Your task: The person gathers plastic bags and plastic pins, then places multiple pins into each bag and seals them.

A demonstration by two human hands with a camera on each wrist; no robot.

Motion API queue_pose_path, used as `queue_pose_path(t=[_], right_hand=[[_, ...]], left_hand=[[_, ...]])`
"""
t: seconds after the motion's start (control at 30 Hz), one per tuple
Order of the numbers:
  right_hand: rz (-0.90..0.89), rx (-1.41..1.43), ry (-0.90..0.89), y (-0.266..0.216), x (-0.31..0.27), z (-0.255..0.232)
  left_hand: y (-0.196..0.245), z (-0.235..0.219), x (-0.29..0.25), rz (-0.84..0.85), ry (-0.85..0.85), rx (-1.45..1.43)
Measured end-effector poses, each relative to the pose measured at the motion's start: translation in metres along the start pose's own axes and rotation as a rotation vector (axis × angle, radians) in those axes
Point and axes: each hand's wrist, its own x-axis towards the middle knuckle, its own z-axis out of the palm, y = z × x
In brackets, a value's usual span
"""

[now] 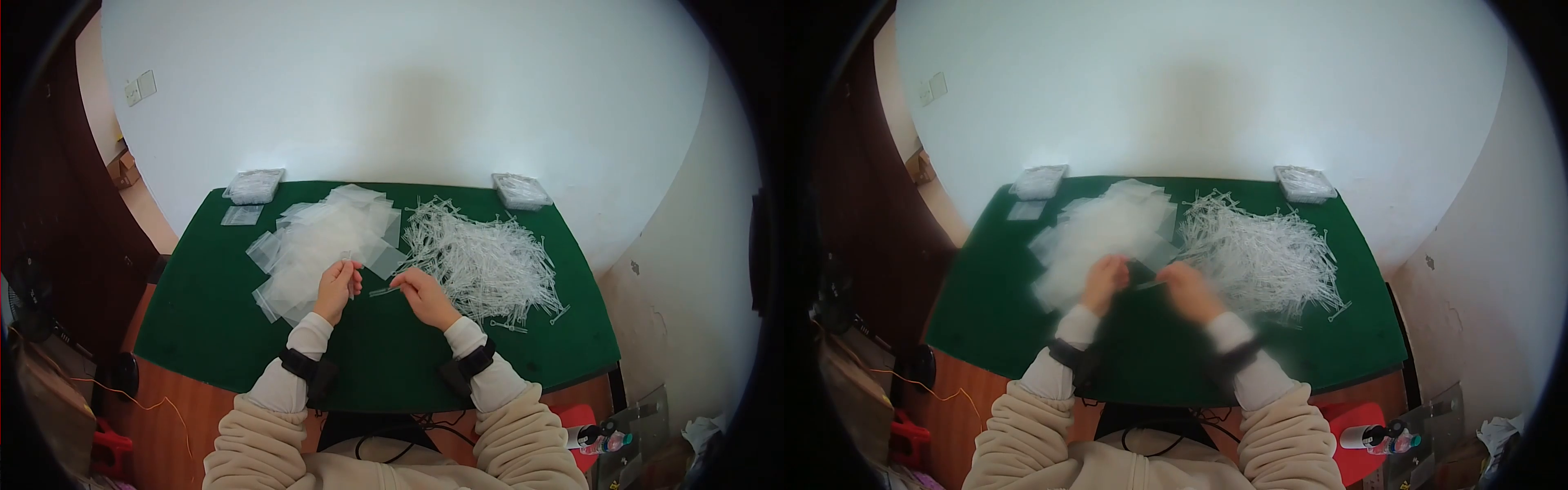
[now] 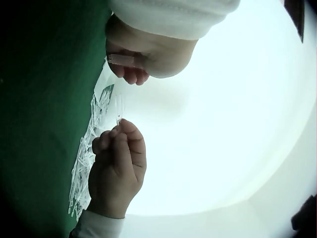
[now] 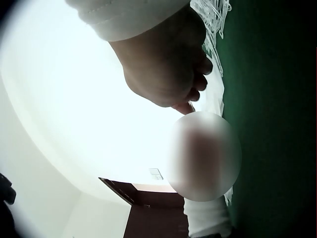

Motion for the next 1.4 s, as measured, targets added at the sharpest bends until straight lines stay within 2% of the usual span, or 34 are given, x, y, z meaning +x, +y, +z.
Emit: queue_pose_path(t=[0.07,0.23,0.4,0.47,0.63,0.73,0.9,1.0,1.23,1.33,1.4], right_hand=[[0.035,0.092,-0.268,-0.019,0.001,-0.007],[-0.036,0.123,-0.343,-0.029,-0.001,-0.005],[0.168,0.2,-0.18,-0.032,0.001,-0.009],[0.272,0.211,-0.125,-0.034,0.001,-0.01],[0.246,0.283,0.003,-0.02,-0.002,-0.003],[0.254,0.431,0.137,-0.01,-0.002,0.002],[0.119,0.296,0.147,-0.01,-0.002,0.002],[0.319,0.565,0.126,-0.019,-0.002,0.001],[0.292,0.464,0.057,-0.014,-0.003,-0.001],[0.29,0.463,0.045,-0.022,-0.002,-0.004],[0.298,0.496,0.048,-0.028,-0.001,-0.006]], left_hand=[[-0.005,0.002,-0.002,-0.047,-0.052,0.03],[-0.006,0.017,-0.011,-0.168,-0.269,0.087],[-0.002,0.019,-0.015,-0.214,-0.444,0.171],[0.0,0.02,-0.016,-0.217,-0.454,0.148],[0.007,0.022,-0.018,-0.235,-0.461,0.057],[0.006,0.023,-0.02,-0.247,-0.465,0.021],[0.009,0.026,-0.024,-0.216,-0.551,0.047],[0.009,0.026,-0.025,-0.198,-0.589,0.059],[0.012,0.027,-0.026,-0.167,-0.643,0.096],[0.006,0.027,-0.023,0.012,-0.631,0.167],[0.002,0.027,-0.022,0.069,-0.597,0.235]])
